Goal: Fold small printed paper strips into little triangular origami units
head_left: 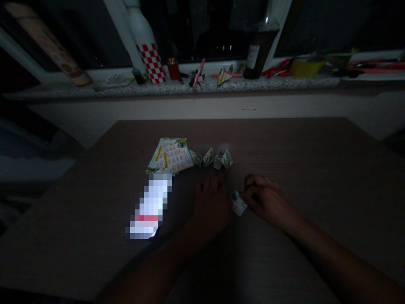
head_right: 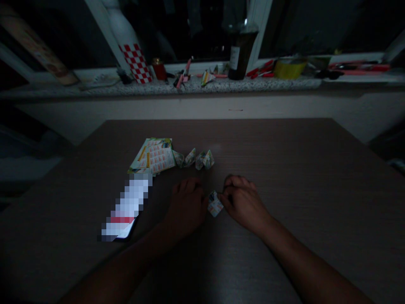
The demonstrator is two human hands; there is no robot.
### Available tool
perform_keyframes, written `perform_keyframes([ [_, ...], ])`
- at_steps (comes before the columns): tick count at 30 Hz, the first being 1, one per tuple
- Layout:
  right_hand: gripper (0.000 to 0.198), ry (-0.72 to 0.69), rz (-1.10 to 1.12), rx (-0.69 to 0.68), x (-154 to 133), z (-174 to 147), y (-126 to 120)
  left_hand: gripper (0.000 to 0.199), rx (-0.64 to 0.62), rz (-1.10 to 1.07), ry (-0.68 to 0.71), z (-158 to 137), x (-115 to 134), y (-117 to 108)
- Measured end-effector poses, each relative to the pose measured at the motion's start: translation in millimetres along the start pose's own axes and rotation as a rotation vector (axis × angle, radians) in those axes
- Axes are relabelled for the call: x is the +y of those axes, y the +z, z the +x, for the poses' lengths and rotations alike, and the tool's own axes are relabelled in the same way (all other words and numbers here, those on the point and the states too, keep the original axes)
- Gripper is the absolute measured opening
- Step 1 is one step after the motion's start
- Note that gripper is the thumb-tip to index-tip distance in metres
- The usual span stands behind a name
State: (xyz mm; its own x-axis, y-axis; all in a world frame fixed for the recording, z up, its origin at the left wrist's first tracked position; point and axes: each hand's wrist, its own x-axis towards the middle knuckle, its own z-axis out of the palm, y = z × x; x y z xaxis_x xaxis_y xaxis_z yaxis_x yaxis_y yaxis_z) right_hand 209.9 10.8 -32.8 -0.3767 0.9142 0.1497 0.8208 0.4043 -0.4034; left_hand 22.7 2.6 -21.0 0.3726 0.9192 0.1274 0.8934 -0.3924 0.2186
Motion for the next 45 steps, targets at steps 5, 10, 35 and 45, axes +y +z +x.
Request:
perform_keyframes([
  [5, 0.024, 0.017, -0.007, -0.006, -2.1, -0.8, -0.7, 0.023, -0.023, 0.038, -0.01, 1.1, 2.3, -2.1],
  [10, 0.028, 0.042, 0.0, 0.0, -5.4, -0.9, -0.7, 0.024, -0.017, 0.083, -0.004, 1.9, 2.7, -2.5],
  [35, 0.027, 0.113, -0.044, 0.002, -10.2, 1.9, 1.5, 0.024, -0.017, 0.116, 0.006, -0.2, 3.8, -0.4],
  [45, 0.016, 0.085, 0.049, -0.062, -0.1, 1.8, -5.1, 0.024, -0.029, 0.123, 0.002, -1.6, 2.4, -0.4],
])
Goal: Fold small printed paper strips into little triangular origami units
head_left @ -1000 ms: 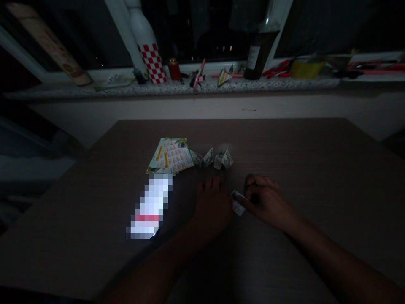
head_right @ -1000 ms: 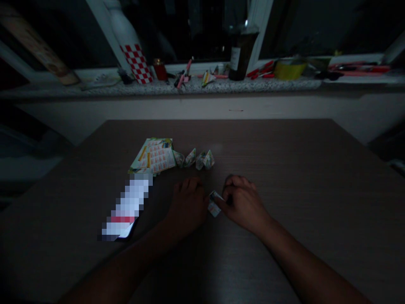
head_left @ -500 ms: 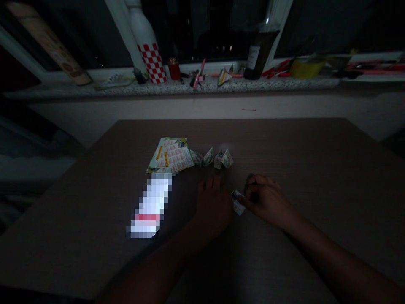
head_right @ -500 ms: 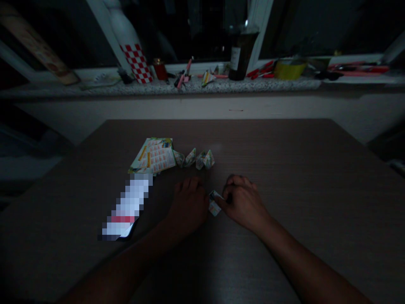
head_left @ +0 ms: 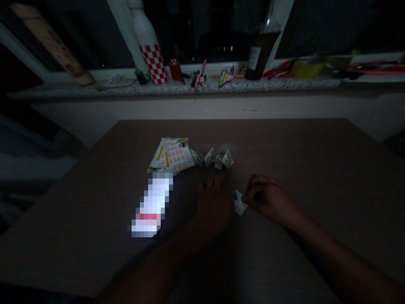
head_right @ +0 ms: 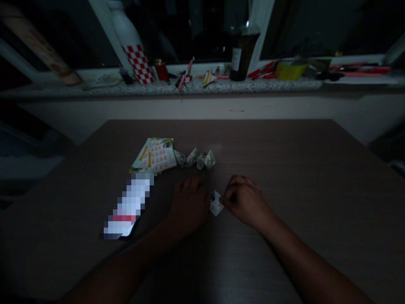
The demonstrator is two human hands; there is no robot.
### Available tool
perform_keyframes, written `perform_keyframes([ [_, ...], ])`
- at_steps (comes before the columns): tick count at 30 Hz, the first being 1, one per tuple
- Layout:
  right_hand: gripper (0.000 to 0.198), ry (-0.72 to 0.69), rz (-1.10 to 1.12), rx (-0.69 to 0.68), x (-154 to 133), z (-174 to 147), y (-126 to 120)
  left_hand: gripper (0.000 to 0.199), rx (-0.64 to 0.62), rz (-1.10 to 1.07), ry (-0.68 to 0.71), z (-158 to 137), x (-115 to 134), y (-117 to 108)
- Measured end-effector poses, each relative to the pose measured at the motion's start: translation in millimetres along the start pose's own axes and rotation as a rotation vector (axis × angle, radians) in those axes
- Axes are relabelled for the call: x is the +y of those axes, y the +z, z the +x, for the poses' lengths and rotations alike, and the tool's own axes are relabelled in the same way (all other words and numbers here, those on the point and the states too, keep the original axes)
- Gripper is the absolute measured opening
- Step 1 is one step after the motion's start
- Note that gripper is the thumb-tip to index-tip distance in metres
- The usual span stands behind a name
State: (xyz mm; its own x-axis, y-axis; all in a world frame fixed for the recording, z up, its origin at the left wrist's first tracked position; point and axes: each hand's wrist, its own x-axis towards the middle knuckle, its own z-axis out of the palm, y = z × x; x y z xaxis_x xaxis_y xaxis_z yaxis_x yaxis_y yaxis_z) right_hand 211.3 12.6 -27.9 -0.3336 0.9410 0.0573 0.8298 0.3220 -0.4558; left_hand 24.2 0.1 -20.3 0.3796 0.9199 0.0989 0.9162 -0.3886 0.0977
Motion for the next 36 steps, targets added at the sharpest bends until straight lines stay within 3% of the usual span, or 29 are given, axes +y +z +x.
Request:
perform_keyframes([
  [7, 0.019, -0.048, 0.095, -0.019, 8.5, 1.7, -3.6, 0.025, -0.042, -0.007, -0.009, 2.0, -1.0, -3.8],
  [14, 0.006, -0.066, 0.14, 0.012, 15.0, 0.3, -2.5, 0.022, 0.005, -0.04, 0.032, -0.9, -5.6, -0.5],
  [18, 0.027, -0.096, 0.1, 0.074, 11.9, -2.9, 3.8, 0.019, 0.046, -0.087, 0.093, -0.1, -10.5, 3.8],
  [20, 0.028, -0.103, 0.123, 0.092, 8.1, -3.2, 7.4, 0.018, 0.061, -0.138, 0.115, 1.5, -11.8, 3.1],
  [25, 0.012, -0.1, 0.556, 0.12, -3.1, -2.2, 8.3, 0.02, 0.093, -0.293, 0.157, 3.8, -12.9, -5.0],
  [31, 0.019, 0.108, 1.014, 0.227, -14.6, -5.6, -1.4, 0.02, 0.161, -0.566, 0.147, -1.4, -12.9, -8.3],
  [36, 0.026, 0.188, 1.117, 0.363, -20.9, -7.8, -2.7, 0.013, 0.216, -0.805, -0.029, -4.3, -7.8, -9.8],
])
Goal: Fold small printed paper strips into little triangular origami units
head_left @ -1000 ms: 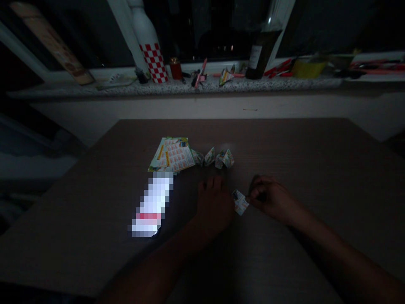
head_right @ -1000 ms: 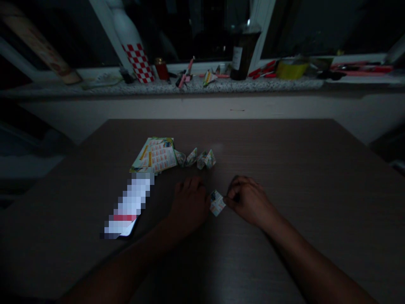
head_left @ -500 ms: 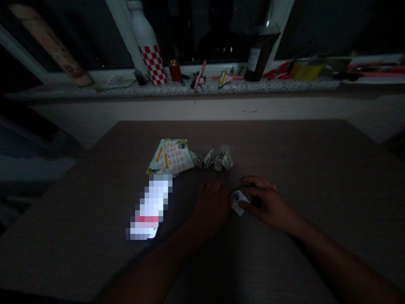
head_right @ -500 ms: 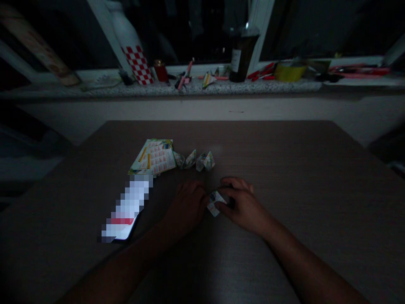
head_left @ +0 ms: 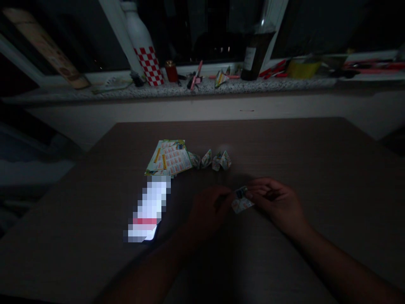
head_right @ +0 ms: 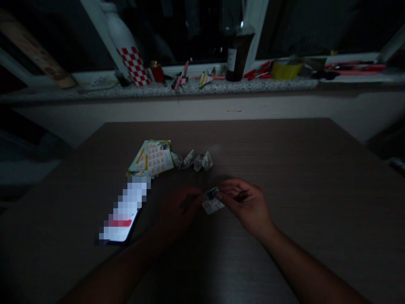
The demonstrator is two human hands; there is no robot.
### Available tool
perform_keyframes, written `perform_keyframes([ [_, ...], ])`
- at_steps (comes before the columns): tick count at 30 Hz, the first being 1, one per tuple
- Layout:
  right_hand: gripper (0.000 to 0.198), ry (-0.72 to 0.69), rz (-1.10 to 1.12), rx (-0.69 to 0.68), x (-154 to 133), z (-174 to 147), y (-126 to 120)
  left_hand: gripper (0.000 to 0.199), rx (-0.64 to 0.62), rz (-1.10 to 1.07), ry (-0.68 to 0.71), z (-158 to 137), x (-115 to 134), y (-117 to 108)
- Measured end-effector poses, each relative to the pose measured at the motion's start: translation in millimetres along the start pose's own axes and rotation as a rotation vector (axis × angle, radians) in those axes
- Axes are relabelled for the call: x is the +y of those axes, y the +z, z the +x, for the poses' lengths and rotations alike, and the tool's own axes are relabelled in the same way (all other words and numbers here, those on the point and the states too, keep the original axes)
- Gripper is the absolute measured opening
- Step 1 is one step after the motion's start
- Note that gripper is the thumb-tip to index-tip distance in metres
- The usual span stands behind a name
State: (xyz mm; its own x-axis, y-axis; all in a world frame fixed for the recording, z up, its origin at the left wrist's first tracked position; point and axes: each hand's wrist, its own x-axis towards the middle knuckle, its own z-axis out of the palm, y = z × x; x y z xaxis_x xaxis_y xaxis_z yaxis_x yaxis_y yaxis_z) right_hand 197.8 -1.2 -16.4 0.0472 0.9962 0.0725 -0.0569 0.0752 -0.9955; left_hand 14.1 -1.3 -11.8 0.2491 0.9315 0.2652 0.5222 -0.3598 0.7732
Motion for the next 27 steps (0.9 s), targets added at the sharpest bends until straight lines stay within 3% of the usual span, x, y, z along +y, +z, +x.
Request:
perform_keyframes([
  [8, 0.031, -0.014, -0.062, 0.01, -3.1, -3.8, 2.7, 0.01, 0.105, -0.165, -0.164, 0.0, 8.5, -0.4],
  [12, 0.029, -0.017, -0.062, 0.039, -4.6, -5.1, 3.7, 0.015, 0.062, -0.335, -0.217, 0.4, 8.3, 2.4],
  [17, 0.026, -0.038, -0.073, 0.041, -4.3, -7.6, 6.4, 0.016, -0.101, -0.382, -0.174, 1.7, 5.7, 6.5],
  [27, 0.023, -0.081, -0.012, -0.024, -2.5, -10.6, 6.3, 0.017, -0.103, -0.374, -0.121, 2.7, 5.9, 2.1],
])
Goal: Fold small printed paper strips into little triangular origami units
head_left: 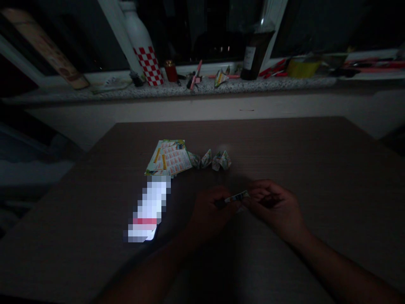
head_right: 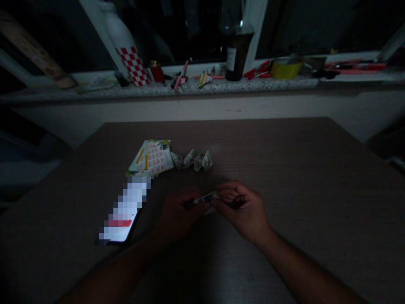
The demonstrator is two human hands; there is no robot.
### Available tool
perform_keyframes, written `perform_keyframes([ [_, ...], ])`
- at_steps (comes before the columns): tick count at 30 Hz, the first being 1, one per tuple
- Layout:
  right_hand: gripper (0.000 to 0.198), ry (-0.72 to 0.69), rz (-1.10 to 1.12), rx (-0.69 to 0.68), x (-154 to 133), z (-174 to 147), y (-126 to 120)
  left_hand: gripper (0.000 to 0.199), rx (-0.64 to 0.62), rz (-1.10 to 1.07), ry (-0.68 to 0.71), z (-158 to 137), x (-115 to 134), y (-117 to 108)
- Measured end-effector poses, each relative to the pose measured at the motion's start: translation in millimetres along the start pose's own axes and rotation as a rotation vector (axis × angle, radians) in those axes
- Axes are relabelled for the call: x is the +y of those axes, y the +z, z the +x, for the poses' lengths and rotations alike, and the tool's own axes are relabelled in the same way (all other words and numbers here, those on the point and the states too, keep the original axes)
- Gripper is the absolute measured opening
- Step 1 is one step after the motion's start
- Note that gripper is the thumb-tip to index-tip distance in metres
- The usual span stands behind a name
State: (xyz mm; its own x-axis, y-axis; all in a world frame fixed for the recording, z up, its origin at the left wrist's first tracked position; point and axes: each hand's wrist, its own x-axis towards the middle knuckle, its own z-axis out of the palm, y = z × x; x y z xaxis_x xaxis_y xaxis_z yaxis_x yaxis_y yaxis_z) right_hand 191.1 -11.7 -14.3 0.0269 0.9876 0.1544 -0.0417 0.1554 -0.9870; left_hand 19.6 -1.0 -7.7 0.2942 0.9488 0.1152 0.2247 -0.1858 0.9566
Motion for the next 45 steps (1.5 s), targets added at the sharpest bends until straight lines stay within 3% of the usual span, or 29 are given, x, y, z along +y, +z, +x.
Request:
perform_keyframes([
  [24, 0.025, -0.047, -0.092, -0.016, -0.9, 2.5, -0.9, 0.012, -0.02, -0.042, -0.101, -0.4, 5.0, -6.7],
  [32, 0.027, -0.021, -0.052, -0.039, -2.7, 3.1, -2.6, 0.018, -0.197, -0.242, -0.185, 3.8, -4.1, -15.3],
  [41, 0.029, 0.004, 0.03, -0.082, -3.1, 4.1, -4.9, 0.016, -0.185, -0.291, -0.226, 4.7, -2.8, -13.1],
  [45, 0.036, 0.023, 0.04, -0.101, -1.7, 4.5, -5.4, 0.015, -0.101, -0.254, -0.147, 3.6, -2.7, -7.9],
])
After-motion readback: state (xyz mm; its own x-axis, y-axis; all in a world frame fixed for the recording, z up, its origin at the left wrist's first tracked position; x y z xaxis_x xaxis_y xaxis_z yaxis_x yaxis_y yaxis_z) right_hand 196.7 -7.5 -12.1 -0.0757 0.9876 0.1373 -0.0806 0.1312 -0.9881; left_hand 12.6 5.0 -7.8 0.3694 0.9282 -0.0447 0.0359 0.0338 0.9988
